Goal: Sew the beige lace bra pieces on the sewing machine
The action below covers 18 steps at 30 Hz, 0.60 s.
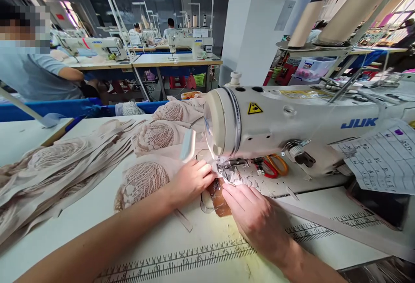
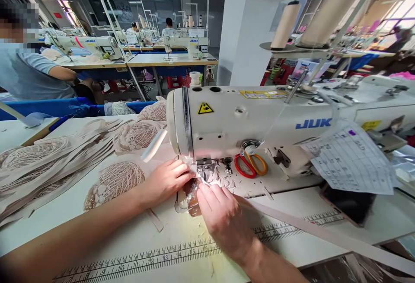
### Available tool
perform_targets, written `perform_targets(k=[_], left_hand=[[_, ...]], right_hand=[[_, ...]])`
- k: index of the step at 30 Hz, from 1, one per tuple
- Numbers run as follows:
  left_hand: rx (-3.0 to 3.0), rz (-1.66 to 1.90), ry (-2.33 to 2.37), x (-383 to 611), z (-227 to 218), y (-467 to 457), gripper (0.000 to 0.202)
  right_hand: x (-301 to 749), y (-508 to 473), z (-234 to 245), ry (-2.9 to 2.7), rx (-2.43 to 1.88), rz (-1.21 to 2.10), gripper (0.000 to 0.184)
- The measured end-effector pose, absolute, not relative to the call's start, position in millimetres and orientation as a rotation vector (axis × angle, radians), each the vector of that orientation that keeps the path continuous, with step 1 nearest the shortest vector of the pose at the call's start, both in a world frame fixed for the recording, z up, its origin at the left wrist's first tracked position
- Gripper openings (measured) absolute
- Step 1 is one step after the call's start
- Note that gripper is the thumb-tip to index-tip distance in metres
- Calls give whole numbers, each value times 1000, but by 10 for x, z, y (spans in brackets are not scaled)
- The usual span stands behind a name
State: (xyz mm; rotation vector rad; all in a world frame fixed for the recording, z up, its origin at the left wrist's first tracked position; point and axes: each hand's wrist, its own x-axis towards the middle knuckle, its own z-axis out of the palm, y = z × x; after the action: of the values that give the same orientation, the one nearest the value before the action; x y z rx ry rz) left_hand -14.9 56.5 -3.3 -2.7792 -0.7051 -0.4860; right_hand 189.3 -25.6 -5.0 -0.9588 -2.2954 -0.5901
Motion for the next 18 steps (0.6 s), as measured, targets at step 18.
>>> perform_targets(k=[18], left_hand=[[-2702, -499, -1140, -332, 334, -47, 25]], right_hand=[[1975, -263, -71, -2325, -925, -561, 30]])
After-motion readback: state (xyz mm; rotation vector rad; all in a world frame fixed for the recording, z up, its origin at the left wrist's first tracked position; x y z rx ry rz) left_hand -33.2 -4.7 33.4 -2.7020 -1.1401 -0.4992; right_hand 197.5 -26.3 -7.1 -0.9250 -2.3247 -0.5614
